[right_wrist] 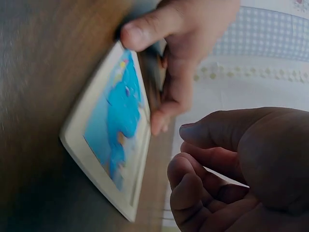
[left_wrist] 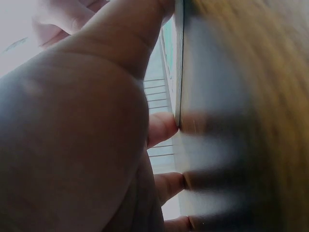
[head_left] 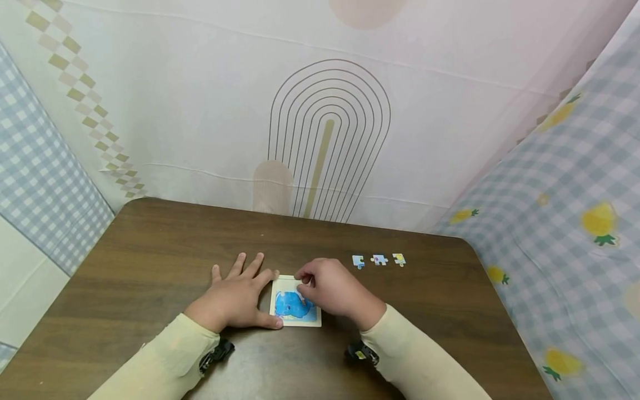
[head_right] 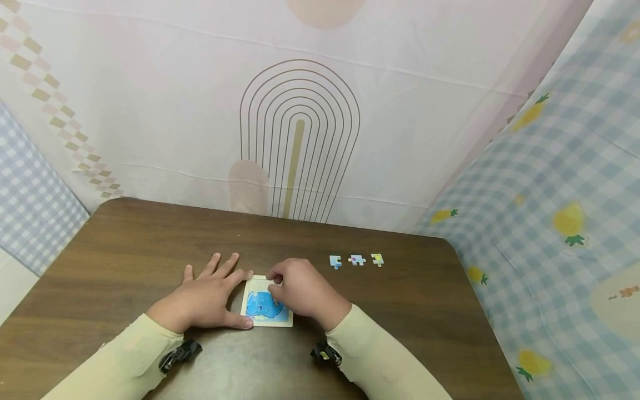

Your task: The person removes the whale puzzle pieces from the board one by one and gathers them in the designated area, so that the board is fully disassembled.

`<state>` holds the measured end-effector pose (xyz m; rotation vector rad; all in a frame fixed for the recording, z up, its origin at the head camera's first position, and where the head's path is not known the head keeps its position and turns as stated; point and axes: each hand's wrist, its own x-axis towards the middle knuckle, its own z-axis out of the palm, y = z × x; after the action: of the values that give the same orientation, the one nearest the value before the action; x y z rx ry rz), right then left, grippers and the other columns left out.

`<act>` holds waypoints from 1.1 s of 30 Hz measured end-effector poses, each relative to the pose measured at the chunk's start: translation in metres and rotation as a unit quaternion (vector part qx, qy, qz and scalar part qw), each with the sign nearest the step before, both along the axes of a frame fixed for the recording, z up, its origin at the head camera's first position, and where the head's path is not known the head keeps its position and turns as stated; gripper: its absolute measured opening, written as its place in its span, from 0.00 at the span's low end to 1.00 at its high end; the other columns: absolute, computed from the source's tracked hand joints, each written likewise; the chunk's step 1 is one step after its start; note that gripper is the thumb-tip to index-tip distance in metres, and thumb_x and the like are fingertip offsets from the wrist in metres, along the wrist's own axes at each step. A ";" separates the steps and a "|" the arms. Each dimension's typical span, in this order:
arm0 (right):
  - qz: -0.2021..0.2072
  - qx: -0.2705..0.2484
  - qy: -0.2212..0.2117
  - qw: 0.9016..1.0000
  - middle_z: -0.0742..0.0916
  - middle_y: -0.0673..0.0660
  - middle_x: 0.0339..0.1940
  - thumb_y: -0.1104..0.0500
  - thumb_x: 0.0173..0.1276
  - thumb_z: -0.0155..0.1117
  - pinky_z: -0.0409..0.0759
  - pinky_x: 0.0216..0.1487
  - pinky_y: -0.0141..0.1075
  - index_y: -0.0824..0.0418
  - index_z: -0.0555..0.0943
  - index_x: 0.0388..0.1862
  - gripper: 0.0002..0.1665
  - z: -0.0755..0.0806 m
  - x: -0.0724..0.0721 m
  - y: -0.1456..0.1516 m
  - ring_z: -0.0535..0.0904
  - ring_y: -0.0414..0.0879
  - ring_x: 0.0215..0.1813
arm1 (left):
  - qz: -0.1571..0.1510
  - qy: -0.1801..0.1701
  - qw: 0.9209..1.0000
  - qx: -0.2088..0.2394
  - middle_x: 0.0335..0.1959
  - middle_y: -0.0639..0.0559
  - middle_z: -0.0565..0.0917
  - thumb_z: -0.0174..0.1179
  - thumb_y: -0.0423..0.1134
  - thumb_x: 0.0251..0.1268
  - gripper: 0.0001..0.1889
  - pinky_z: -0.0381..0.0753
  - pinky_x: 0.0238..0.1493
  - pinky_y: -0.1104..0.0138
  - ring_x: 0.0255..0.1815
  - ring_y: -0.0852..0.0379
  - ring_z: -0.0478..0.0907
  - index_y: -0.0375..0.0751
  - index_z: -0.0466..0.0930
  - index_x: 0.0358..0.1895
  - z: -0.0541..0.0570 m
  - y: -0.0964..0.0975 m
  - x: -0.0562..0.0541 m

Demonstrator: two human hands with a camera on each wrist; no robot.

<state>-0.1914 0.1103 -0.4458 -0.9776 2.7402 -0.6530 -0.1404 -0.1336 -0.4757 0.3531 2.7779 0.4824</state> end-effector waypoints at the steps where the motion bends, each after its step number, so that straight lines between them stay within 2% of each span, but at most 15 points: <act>1: 0.001 0.002 -0.004 1.000 0.92 0.50 0.40 0.59 0.77 0.75 0.86 0.46 0.33 0.60 0.95 0.52 0.10 -0.002 0.001 -0.002 0.85 0.41 0.41 | 0.000 0.000 1.000 0.000 0.96 0.39 0.52 0.73 0.87 0.49 0.61 0.43 0.74 0.09 0.94 0.22 0.45 0.62 0.69 0.87 0.000 0.000 0.000; 6: 0.013 0.015 -0.008 1.000 0.92 0.51 0.46 0.57 0.77 0.75 0.88 0.50 0.34 0.60 0.94 0.56 0.14 -0.013 0.004 -0.013 0.84 0.39 0.45 | -0.003 -0.002 1.000 0.002 0.96 0.40 0.51 0.72 0.87 0.49 0.61 0.43 0.73 0.08 0.94 0.22 0.44 0.63 0.69 0.87 0.000 0.000 0.000; 10: 0.029 0.031 0.006 0.999 0.92 0.51 0.50 0.56 0.77 0.74 0.88 0.55 0.36 0.59 0.93 0.60 0.17 -0.022 0.007 -0.018 0.83 0.38 0.48 | -0.003 -0.003 1.000 0.002 0.96 0.40 0.50 0.72 0.87 0.50 0.61 0.43 0.74 0.08 0.94 0.23 0.43 0.63 0.69 0.87 0.000 -0.001 0.000; 17: 0.039 0.029 0.015 0.999 0.91 0.52 0.54 0.55 0.79 0.72 0.88 0.60 0.37 0.58 0.92 0.63 0.18 -0.029 0.011 -0.022 0.85 0.40 0.52 | -0.006 -0.004 1.000 0.001 0.96 0.40 0.50 0.71 0.88 0.50 0.61 0.43 0.73 0.08 0.95 0.23 0.43 0.64 0.68 0.87 0.000 -0.001 -0.001; 20: 0.042 0.025 0.017 0.999 0.90 0.52 0.54 0.55 0.79 0.72 0.88 0.59 0.37 0.57 0.92 0.64 0.18 -0.030 0.012 -0.022 0.83 0.39 0.50 | -0.005 -0.004 1.000 0.001 0.96 0.40 0.50 0.71 0.87 0.51 0.60 0.43 0.74 0.09 0.95 0.23 0.43 0.64 0.69 0.87 0.000 -0.002 -0.001; 27: 0.047 0.032 0.014 0.998 0.88 0.51 0.54 0.54 0.80 0.73 0.82 0.50 0.31 0.56 0.92 0.65 0.19 -0.034 0.012 -0.023 0.77 0.37 0.42 | -0.005 -0.004 1.000 0.001 0.96 0.40 0.50 0.72 0.86 0.52 0.59 0.42 0.74 0.09 0.95 0.23 0.42 0.64 0.69 0.87 0.001 -0.002 -0.001; 33: 0.043 0.031 0.007 0.999 0.88 0.51 0.53 0.53 0.80 0.73 0.83 0.52 0.31 0.56 0.92 0.66 0.19 -0.033 0.015 -0.023 0.80 0.36 0.45 | -0.006 -0.006 1.000 0.000 0.96 0.40 0.50 0.72 0.86 0.52 0.59 0.42 0.74 0.09 0.95 0.23 0.43 0.64 0.68 0.87 0.000 -0.002 -0.001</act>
<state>-0.1766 0.0872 -0.4789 -1.0830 2.6957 -0.5449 -0.1410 -0.1351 -0.4754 0.3662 2.7630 0.4814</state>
